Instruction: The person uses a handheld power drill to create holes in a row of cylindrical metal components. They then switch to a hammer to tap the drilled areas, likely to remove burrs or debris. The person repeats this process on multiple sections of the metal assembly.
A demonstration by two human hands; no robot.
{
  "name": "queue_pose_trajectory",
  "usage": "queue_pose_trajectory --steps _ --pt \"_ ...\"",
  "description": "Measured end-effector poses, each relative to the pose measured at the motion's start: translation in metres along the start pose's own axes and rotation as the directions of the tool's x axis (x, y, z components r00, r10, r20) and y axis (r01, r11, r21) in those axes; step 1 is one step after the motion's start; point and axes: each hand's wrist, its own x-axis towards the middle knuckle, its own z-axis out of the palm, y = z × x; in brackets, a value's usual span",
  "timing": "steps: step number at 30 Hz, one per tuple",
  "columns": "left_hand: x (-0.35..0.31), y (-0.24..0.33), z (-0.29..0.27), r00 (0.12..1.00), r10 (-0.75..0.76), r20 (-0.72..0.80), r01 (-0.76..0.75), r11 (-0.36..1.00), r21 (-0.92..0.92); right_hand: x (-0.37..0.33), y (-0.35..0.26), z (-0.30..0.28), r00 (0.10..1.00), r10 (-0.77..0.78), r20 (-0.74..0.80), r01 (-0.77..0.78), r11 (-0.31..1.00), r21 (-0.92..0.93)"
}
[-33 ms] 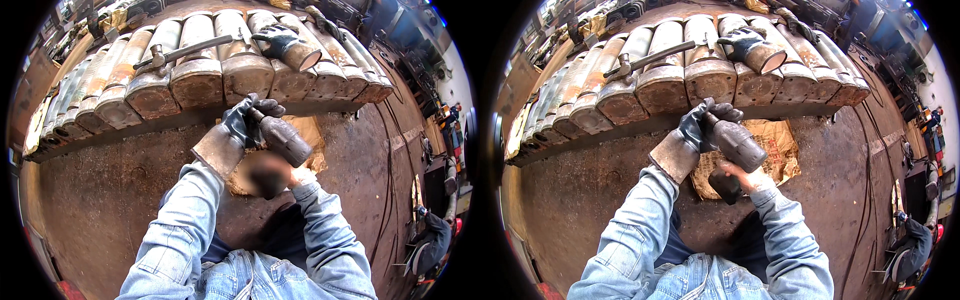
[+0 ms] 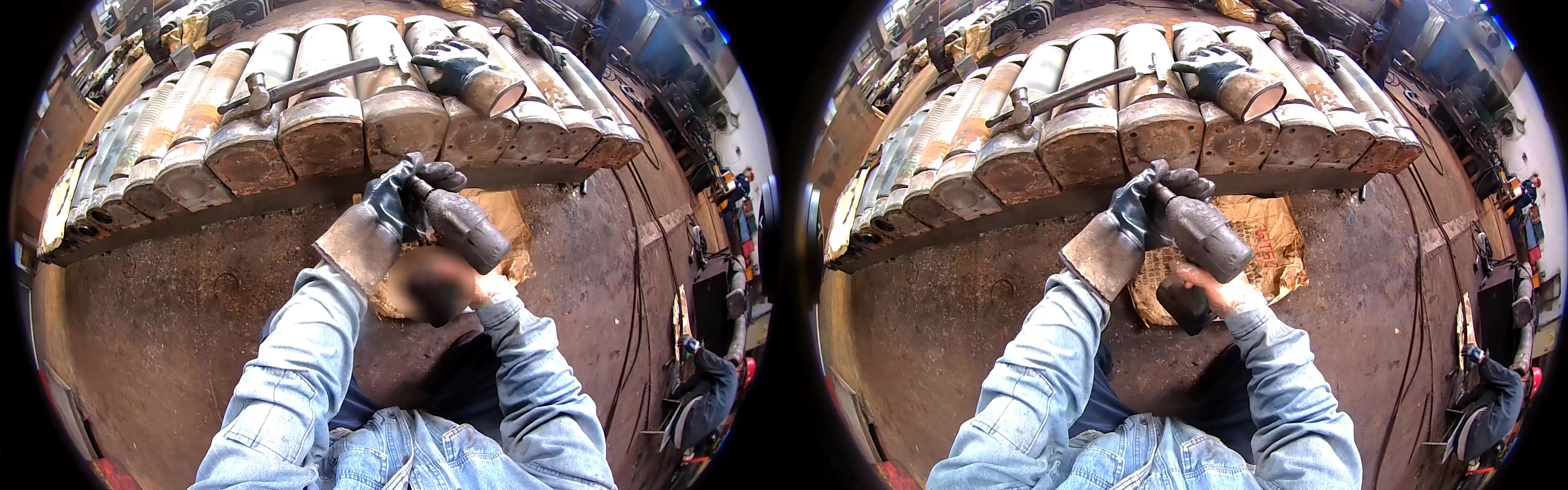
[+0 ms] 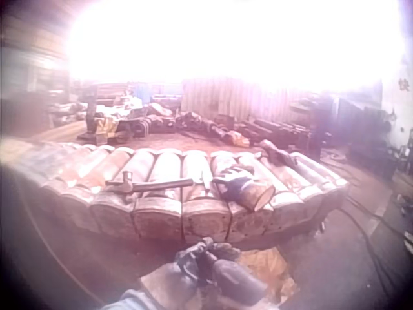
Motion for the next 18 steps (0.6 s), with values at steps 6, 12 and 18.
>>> queue_pose_trajectory --steps 6,12,18 --pt "0.026 0.005 -0.032 0.897 0.415 -0.151 -0.138 0.588 0.797 0.01 0.009 0.008 0.987 -0.024 -0.157 0.042 0.993 0.111" --pt "0.043 -0.027 -0.092 0.931 0.317 -0.182 0.034 0.422 0.906 0.016 -0.003 -0.007 0.933 0.202 -0.297 -0.226 0.973 -0.049" --pt "0.035 -0.017 -0.06 0.819 0.551 -0.158 0.142 0.072 0.987 0.034 0.007 0.001 0.942 0.108 -0.317 -0.129 0.991 -0.046"
